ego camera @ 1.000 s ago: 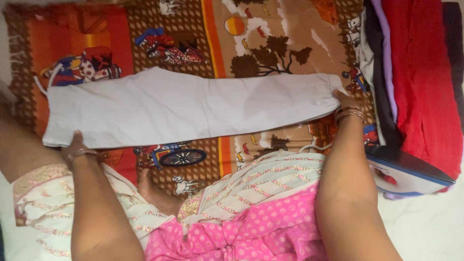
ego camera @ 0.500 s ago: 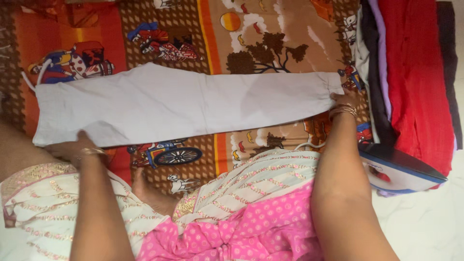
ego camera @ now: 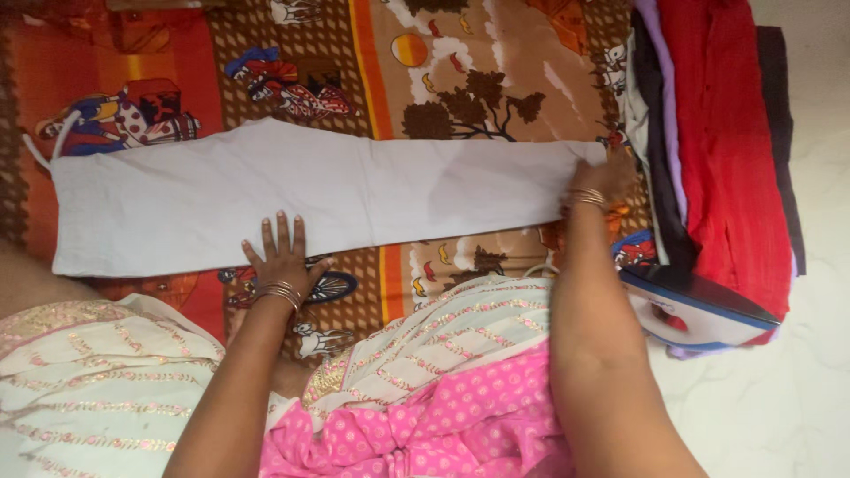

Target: The person irons a pair of white pants on a patterned mat on the floor. They use a blue and white iron to smooth the fabric, repeatedly folding and unfolding the pants to iron different sections.

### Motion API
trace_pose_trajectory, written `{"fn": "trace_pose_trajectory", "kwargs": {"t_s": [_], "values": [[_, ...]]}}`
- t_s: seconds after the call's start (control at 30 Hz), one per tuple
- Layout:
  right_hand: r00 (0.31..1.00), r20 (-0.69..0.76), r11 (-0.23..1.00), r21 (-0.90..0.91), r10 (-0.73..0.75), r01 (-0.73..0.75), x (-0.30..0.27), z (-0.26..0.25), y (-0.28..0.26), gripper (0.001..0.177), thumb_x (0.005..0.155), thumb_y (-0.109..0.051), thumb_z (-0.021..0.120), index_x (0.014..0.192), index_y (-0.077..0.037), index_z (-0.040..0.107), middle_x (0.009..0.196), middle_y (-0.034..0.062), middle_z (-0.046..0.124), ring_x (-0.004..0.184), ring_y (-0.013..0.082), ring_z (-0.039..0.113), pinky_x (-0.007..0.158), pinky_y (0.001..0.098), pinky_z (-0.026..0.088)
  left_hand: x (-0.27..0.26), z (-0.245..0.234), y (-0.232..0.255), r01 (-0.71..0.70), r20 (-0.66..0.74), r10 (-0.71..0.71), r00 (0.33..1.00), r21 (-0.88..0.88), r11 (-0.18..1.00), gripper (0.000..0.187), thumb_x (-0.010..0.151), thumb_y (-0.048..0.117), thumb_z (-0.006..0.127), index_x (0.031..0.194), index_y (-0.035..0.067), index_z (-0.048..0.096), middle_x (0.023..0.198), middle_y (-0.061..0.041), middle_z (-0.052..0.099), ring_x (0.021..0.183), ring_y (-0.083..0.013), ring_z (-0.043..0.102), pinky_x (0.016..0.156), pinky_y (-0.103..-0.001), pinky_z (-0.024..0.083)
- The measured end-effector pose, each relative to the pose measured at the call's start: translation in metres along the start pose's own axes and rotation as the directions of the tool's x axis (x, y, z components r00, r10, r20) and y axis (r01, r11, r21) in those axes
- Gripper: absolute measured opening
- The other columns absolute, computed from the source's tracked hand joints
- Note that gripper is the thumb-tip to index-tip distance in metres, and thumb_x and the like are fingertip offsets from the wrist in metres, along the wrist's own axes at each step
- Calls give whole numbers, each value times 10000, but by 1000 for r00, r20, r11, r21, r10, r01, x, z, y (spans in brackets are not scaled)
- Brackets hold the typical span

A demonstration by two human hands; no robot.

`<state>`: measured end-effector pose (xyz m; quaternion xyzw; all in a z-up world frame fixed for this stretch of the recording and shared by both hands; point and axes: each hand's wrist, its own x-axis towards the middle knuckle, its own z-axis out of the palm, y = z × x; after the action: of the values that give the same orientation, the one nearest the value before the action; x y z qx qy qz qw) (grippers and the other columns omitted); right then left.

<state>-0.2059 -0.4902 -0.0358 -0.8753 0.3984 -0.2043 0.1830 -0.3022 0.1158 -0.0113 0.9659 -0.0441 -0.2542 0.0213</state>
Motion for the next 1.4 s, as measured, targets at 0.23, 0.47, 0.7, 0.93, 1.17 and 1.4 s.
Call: {"fn": "trace_pose_trajectory", "kwargs": {"t_s": [0.23,0.47,0.7,0.93,1.17,1.4], "values": [[780,624,907,-300,-46,294,-104,27,-99,970,877,-699,519,1606,-166,166,1652,200,52,1508,433,35,1176,661,104,-1,12,1,11,-162,-20,987,-57,998,1042,820,824,409,1617,232,94,1704,-78,-32,1562,-331,-81,1159,-720,-59],[786,581,875,-472,213,112,-64,16,-55,1105,857,-809,466,1652,-191,11,1704,205,-60,1561,443,-92,1199,712,39,-5,-3,13,119,-4,-119,993,-6,993,1078,800,856,416,1627,275,41,1704,-96,-85,1550,-356,-121,1101,-766,-45],[723,685,984,-171,89,42,-45,-20,-74,1162,830,-668,716,1633,-100,99,1671,265,19,1528,483,-8,1223,553,149,-2,-27,20,138,158,-142,977,36,990,1093,822,872,405,1627,282,-42,1693,-91,-187,1539,-364,-181,1103,-769,-53],[958,151,692,720,-242,61,-100,-187,-50,337,962,-67,702,1283,7,630,1318,134,656,1245,220,608,1097,335,455,1,-5,13,144,59,-144,988,-9,989,1113,790,877,409,1633,267,13,1709,-71,-116,1559,-331,-124,1142,-725,-6],[804,-446,530,824,393,199,-178,-297,106,339,843,145,562,1122,-42,513,1089,64,552,969,164,569,896,310,531,0,40,4,59,-164,-62,984,-22,998,1043,859,852,321,1616,192,40,1689,-139,-91,1543,-355,-116,1152,-687,-38],[939,-11,556,808,344,-195,-154,-255,151,662,709,140,649,1327,-60,522,1226,84,640,1018,181,665,869,314,571,-21,8,11,56,149,-61,987,38,998,1260,731,951,437,1629,233,-77,1688,-101,-228,1530,-326,-247,1118,-706,-91]]}}
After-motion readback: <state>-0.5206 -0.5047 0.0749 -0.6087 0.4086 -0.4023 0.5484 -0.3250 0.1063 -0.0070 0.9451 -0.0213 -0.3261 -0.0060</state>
